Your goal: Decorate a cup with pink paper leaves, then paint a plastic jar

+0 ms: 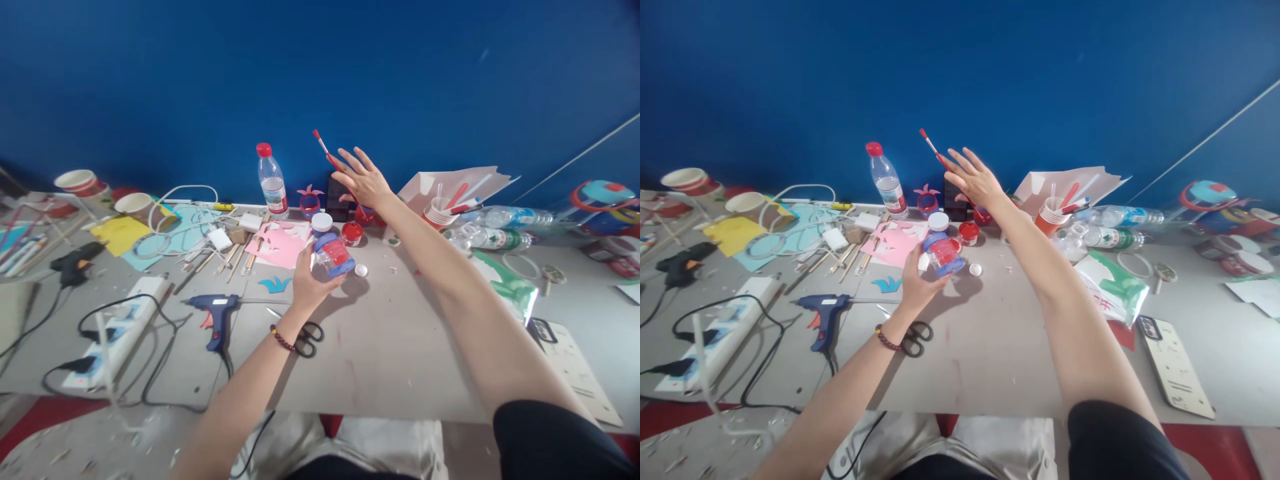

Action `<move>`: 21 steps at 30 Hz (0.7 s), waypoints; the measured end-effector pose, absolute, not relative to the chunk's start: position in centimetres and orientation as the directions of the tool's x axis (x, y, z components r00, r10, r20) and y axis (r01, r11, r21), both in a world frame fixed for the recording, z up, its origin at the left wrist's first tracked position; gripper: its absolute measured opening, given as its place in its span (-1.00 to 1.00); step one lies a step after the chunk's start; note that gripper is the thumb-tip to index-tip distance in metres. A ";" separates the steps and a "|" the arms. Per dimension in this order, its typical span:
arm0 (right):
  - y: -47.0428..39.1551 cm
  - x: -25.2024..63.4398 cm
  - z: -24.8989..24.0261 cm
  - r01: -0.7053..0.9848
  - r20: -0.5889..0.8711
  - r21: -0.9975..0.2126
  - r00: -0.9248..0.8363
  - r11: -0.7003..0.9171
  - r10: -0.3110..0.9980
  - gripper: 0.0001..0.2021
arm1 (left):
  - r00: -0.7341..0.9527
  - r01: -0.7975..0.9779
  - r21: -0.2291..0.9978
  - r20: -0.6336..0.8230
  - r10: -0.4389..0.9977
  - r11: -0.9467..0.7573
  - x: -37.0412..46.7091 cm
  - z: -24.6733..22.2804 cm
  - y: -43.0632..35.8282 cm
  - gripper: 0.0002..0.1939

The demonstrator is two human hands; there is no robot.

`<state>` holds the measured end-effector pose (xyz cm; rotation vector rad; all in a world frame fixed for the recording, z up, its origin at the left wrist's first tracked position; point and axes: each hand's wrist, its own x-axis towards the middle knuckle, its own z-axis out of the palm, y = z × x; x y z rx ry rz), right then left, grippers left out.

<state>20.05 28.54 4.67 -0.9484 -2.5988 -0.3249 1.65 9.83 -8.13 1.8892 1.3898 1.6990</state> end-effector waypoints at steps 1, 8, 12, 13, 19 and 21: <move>28.9 19.8 4.6 0.651 0.404 0.095 -0.716 0.753 0.569 -0.55 | -0.128 0.474 0.708 0.644 0.754 -0.524 1.7 -8.1 9.8 -0.16; 29.7 19.8 6.0 0.682 0.535 0.004 -0.620 0.732 0.575 -0.59 | -0.094 0.487 0.681 0.664 0.742 -0.547 1.8 -8.4 9.8 -0.16; 28.2 20.8 7.4 0.761 0.666 -0.059 -0.453 0.647 0.593 -0.61 | -0.098 0.477 0.704 0.638 0.764 -0.527 1.7 -8.6 9.9 -0.13; 27.4 21.0 7.6 0.780 0.704 -0.087 -0.392 0.619 0.593 -0.62 | -0.090 0.472 0.708 0.631 0.771 -0.525 1.6 -8.7 9.9 -0.13; 18.8 21.9 7.5 0.694 0.821 -0.423 0.021 0.583 0.570 -0.51 | -0.068 0.447 0.714 0.628 0.775 -0.539 1.6 -8.6 9.9 -0.09; 15.4 22.4 7.0 0.545 0.773 -0.569 0.099 0.616 0.627 -0.50 | -0.053 0.440 0.698 0.648 0.760 -0.565 1.7 -8.6 9.9 -0.07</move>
